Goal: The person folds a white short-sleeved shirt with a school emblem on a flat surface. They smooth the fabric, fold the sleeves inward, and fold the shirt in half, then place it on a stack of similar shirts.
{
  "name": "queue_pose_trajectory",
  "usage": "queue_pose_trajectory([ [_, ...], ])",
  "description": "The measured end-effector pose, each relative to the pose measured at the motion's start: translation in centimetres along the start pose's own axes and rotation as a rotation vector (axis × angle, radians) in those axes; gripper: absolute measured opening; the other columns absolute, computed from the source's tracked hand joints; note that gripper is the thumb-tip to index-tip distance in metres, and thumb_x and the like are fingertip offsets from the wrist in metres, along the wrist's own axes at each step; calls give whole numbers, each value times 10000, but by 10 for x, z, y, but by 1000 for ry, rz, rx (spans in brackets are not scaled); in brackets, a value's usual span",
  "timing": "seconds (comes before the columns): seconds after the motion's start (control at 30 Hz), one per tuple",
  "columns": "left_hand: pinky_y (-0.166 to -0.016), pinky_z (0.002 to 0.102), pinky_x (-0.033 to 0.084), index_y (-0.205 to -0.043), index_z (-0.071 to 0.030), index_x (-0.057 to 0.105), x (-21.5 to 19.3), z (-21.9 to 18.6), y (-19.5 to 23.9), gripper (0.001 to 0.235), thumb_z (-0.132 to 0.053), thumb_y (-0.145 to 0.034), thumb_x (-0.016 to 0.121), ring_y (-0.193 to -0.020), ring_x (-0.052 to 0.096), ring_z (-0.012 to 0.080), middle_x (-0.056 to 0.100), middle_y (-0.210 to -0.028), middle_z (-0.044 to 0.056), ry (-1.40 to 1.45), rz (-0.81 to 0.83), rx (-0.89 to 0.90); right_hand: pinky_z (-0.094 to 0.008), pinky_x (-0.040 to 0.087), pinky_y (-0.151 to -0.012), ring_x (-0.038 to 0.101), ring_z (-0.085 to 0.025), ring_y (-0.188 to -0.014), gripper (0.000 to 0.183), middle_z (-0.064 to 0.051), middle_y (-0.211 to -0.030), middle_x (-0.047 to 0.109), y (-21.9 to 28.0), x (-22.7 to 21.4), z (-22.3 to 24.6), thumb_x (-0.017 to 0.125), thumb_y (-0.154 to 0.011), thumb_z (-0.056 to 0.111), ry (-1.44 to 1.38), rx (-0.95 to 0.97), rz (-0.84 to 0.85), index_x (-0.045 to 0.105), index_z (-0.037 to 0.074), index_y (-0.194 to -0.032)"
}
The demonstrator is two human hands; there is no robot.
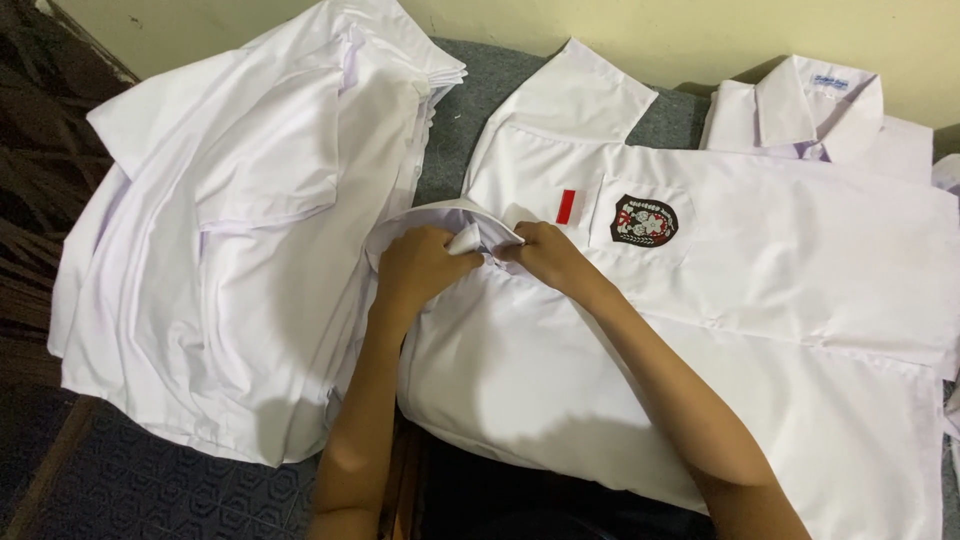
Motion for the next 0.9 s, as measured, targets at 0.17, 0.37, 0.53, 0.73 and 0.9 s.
queue_pose_trajectory([
  [0.17, -792, 431, 559, -1043, -68, 797, -3, -3, 1, 524, -510, -785, 684, -932, 745, 336, 760, -887, 125, 63, -40, -3, -427, 492, -786, 663, -354, -839, 275, -150, -818, 683, 0, 0, 0, 724, -826, 288, -26, -44, -40, 745, 15, -813],
  [0.37, -782, 395, 548, -1024, -79, 799, 1, 1, -3, 468, -466, -787, 685, -899, 741, 293, 755, -844, 109, 144, -35, -26, -387, 482, -749, 646, -297, -792, 285, -123, -780, 651, -8, 5, -9, 731, -837, 310, -101, -15, -33, 754, 26, -833],
  [0.53, -808, 431, 547, -1053, -64, 787, 4, 0, -4, 536, -509, -774, 678, -975, 737, 346, 764, -905, 139, 125, -18, -32, -356, 476, -739, 639, -262, -781, 303, -123, -778, 661, -11, 9, -22, 706, -876, 322, -138, 39, 8, 777, 30, -916],
  [0.73, -719, 377, 529, -928, -71, 790, 10, 9, -11, 468, -500, -762, 702, -837, 736, 283, 731, -784, 112, 183, -31, -28, -319, 477, -736, 626, -215, -791, 363, -90, -786, 660, -11, 12, -24, 684, -909, 374, -170, 35, 96, 782, 35, -993],
  [0.9, -720, 358, 522, -908, -75, 790, 7, 7, -8, 411, -454, -776, 700, -829, 725, 260, 729, -780, 102, 227, -34, -45, -360, 507, -766, 664, -264, -834, 452, -169, -847, 691, -6, 9, -12, 702, -915, 383, -122, 18, 139, 767, -29, -1088],
])
Point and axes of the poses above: each hand's wrist, its own y-axis away from the middle knuckle, its own x-axis out of the palm, z = x × y, the point moved 7 cm from there along -y, towards the middle knuckle
